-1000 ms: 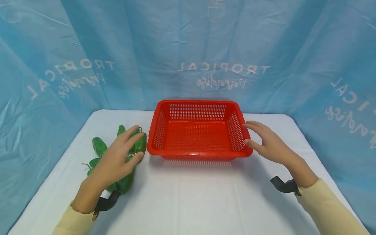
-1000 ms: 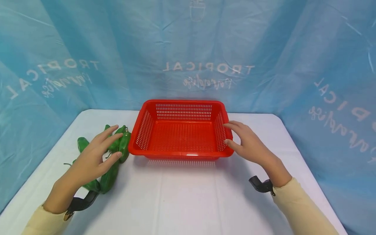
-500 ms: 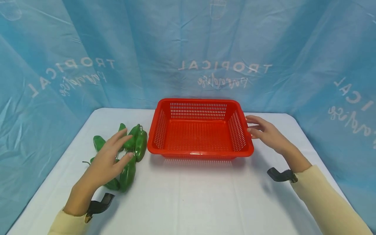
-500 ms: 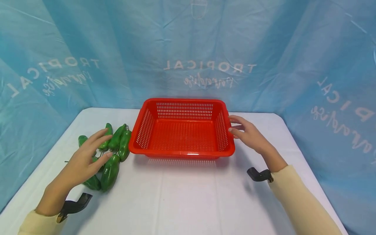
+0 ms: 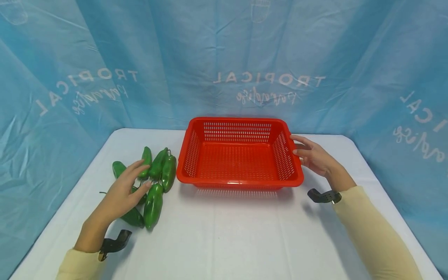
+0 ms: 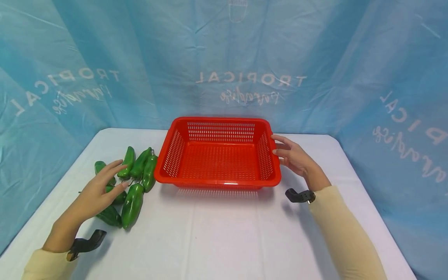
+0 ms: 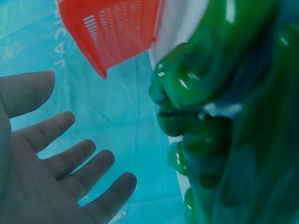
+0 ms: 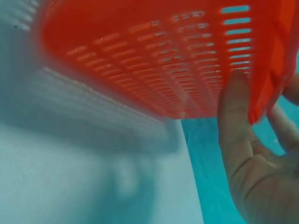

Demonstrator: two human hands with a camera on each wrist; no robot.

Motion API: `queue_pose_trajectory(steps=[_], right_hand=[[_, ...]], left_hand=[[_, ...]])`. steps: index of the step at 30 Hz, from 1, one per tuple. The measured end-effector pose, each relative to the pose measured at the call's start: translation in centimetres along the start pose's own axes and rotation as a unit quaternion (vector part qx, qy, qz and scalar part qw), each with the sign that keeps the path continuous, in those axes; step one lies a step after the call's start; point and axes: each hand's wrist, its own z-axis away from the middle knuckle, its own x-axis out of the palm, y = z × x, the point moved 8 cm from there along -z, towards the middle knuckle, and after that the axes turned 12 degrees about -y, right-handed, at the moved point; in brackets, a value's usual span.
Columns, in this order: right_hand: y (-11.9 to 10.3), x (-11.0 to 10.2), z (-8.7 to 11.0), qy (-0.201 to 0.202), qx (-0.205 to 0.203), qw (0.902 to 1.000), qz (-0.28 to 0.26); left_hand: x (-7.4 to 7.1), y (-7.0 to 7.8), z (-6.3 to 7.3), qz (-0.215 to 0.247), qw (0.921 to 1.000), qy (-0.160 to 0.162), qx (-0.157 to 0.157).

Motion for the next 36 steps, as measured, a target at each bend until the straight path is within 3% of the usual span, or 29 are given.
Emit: queue_pose_trajectory(steps=[5,9,15,21,28,31,36], right_hand=[[0.3,0.0,-0.3,-0.011,-0.03,0.9992,-0.025],[0.5,0.0,-0.4,-0.01,-0.03,0.9988,-0.036],[0.5,0.3,-0.6,0.002,-0.025,0.9993,-0.029],[0.6,0.3,-0.6,-0.003,-0.033,0.9988,-0.036],[0.9,0.4,-0.4,-0.002,-0.029,0.9983,-0.05],[0.9,0.4,-0.4,0.005,-0.028,0.9986,-0.045],[1.1,0.2,-0.4,0.008,-0.024,0.9993,-0.026]], left_hand=[[-0.2,-1.3,0.5,0.006,0.9998,-0.013,-0.013],[-1.1,-2.1,1.0,0.011,0.9997,-0.012,-0.019],[-2.5,-3.3,2.0,-0.01,0.9995,0.002,-0.03],[-3.2,-3.8,2.4,-0.018,0.9994,0.026,-0.014],[-4.5,-4.6,2.0,-0.058,0.9945,0.087,0.012],[-5.5,-5.4,1.5,-0.049,0.9929,0.107,0.015],[-6.3,-6.9,0.3,-0.046,0.9946,0.09,-0.024]])
